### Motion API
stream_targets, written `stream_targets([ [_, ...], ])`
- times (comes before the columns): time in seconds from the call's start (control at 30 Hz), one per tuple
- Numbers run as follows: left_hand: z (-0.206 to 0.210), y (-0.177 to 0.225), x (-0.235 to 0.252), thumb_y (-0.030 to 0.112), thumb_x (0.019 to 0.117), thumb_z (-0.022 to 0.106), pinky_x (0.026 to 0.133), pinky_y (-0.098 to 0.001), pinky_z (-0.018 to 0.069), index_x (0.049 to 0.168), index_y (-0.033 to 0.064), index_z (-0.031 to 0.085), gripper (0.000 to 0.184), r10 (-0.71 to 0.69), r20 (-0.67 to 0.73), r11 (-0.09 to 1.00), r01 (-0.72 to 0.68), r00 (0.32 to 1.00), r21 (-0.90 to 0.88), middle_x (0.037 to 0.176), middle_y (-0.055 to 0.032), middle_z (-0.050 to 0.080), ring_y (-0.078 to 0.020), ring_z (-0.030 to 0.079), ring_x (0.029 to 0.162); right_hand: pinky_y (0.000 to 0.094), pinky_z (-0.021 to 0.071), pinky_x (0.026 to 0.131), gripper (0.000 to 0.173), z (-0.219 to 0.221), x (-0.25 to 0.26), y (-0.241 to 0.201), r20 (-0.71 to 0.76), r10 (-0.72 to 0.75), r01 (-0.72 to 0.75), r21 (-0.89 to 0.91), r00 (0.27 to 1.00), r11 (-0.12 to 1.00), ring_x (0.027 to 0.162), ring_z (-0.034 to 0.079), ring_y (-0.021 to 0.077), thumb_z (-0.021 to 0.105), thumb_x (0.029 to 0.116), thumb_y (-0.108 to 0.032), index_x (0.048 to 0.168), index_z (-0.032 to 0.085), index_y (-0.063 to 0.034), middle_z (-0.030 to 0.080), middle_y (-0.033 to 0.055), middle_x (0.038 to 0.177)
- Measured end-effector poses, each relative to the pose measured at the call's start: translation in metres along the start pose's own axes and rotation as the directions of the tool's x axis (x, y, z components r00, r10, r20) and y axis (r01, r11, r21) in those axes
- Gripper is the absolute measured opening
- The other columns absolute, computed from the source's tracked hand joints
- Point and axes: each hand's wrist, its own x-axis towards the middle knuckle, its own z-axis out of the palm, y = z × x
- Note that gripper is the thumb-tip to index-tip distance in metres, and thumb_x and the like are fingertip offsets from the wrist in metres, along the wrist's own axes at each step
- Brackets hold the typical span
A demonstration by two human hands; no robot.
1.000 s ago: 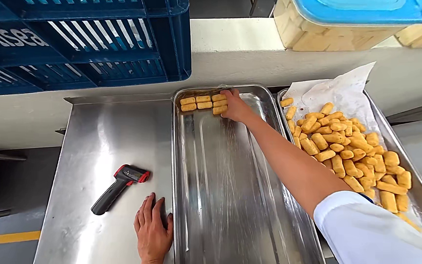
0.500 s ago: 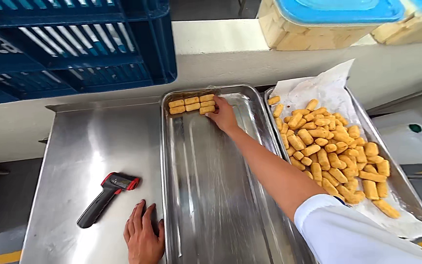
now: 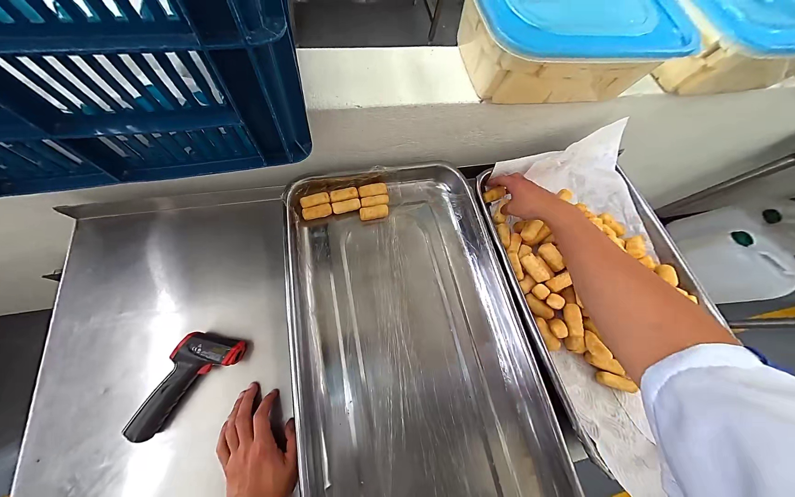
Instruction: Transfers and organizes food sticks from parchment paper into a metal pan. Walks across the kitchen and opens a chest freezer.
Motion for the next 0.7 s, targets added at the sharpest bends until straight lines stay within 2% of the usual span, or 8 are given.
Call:
stream_targets([
  [0.1, 0.001, -0.001, 0.000, 0.048, 0.0967, 0.035, 0.116, -0.0583, 0.0289, 0.129, 0.0082, 0.065, 0.059, 0.001, 0.006, 1.000, -0.001, 1.000, 0.003, 0.145, -0.0254, 0.055, -0.0413, 0.047, 0.140, 0.0695, 0.0446, 0.098, 0.081, 0.001, -0.006, -0.003, 0.049, 0.018, -0.014, -0.079, 0.999, 0.997, 0.128, 0.046, 0.0565, 0.083, 0.0732, 0.005, 0.147, 0.054, -0.0118, 0.042, 0.0367, 0.143],
  [0.2, 0.000, 0.000, 0.001, 0.048, 0.0970, 0.035, 0.115, -0.0584, 0.0300, 0.128, 0.0087, 0.066, 0.059, -0.004, -0.005, 1.000, 0.004, 1.000, 0.003, 0.144, -0.0248, 0.056, -0.0415, 0.048, 0.140, 0.0695, 0.0498, 0.090, 0.084, 0.008, -0.012, -0.002, 0.056, -0.010, 0.021, -0.217, 0.998, 0.976, 0.131, 0.044, 0.0557, 0.086, 0.0673, 0.004, 0.143, 0.056, -0.0144, 0.041, 0.0307, 0.146],
  [0.27, 0.000, 0.000, 0.001, 0.048, 0.0972, 0.034, 0.114, -0.0596, 0.0304, 0.128, 0.0087, 0.066, 0.059, -0.002, -0.008, 1.000, 0.002, 1.000, 0.002, 0.144, -0.0249, 0.056, -0.0420, 0.048, 0.139, 0.0689, 0.0512, 0.088, 0.074, 0.009, -0.013, 0.002, 0.039, -0.050, 0.057, -0.228, 0.998, 0.972, 0.129, 0.047, 0.0551, 0.085, 0.0697, 0.005, 0.136, 0.057, -0.0106, 0.041, 0.0294, 0.146],
  [0.33, 0.001, -0.001, 0.001, 0.048, 0.0971, 0.035, 0.114, -0.0588, 0.0306, 0.128, 0.0091, 0.065, 0.059, -0.002, -0.006, 1.000, 0.002, 1.000, 0.002, 0.145, -0.0245, 0.056, -0.0413, 0.048, 0.140, 0.0668, 0.0507, 0.093, 0.064, 0.006, -0.013, 0.007, 0.022, -0.101, 0.104, -0.198, 0.995, 0.975, 0.125, 0.053, 0.0522, 0.084, 0.0769, 0.002, 0.134, 0.056, -0.0068, 0.045, 0.0290, 0.145],
  [0.4, 0.001, -0.001, 0.000, 0.049, 0.0971, 0.035, 0.115, -0.0582, 0.0307, 0.128, 0.0094, 0.066, 0.059, -0.003, -0.010, 1.000, 0.003, 1.000, 0.002, 0.144, -0.0238, 0.056, -0.0406, 0.048, 0.139, 0.0656, 0.0494, 0.096, 0.064, 0.006, -0.012, 0.014, 0.024, -0.142, 0.144, -0.166, 0.990, 0.976, 0.122, 0.057, 0.0498, 0.080, 0.0815, -0.001, 0.139, 0.053, -0.0063, 0.052, 0.0290, 0.139],
  [0.5, 0.000, 0.000, 0.001, 0.048, 0.0975, 0.035, 0.114, -0.0573, 0.0311, 0.127, 0.0095, 0.066, 0.058, 0.000, -0.020, 1.000, 0.000, 1.000, 0.006, 0.144, -0.0238, 0.057, -0.0405, 0.049, 0.139, 0.0654, 0.0475, 0.100, 0.068, 0.008, -0.009, 0.018, 0.046, -0.164, 0.169, -0.160, 0.985, 0.973, 0.123, 0.056, 0.0493, 0.078, 0.0834, 0.000, 0.146, 0.055, -0.0122, 0.054, 0.0291, 0.137],
  [0.6, 0.002, 0.000, 0.001, 0.049, 0.0968, 0.034, 0.114, -0.0569, 0.0307, 0.127, 0.0096, 0.066, 0.059, -0.001, -0.020, 1.000, 0.001, 1.000, 0.002, 0.144, -0.0232, 0.057, -0.0403, 0.048, 0.140, 0.0636, 0.0473, 0.101, 0.058, 0.006, -0.011, 0.025, -0.005, -0.134, 0.134, -0.009, 0.991, 0.991, 0.123, 0.057, 0.0472, 0.077, 0.0831, 0.003, 0.138, 0.061, -0.0085, 0.055, 0.0294, 0.135],
  [0.7, 0.001, 0.001, 0.002, 0.050, 0.0963, 0.033, 0.114, -0.0563, 0.0318, 0.126, 0.0100, 0.067, 0.060, -0.007, -0.028, 1.000, 0.007, 1.000, 0.005, 0.144, -0.0227, 0.058, -0.0388, 0.050, 0.139, 0.0634, 0.0499, 0.098, 0.062, -0.005, -0.021, 0.017, -0.190, -0.023, 0.081, 0.298, 0.981, 0.951, 0.118, 0.060, 0.0467, 0.077, 0.0837, 0.001, 0.141, 0.055, -0.0022, 0.055, 0.0308, 0.137],
])
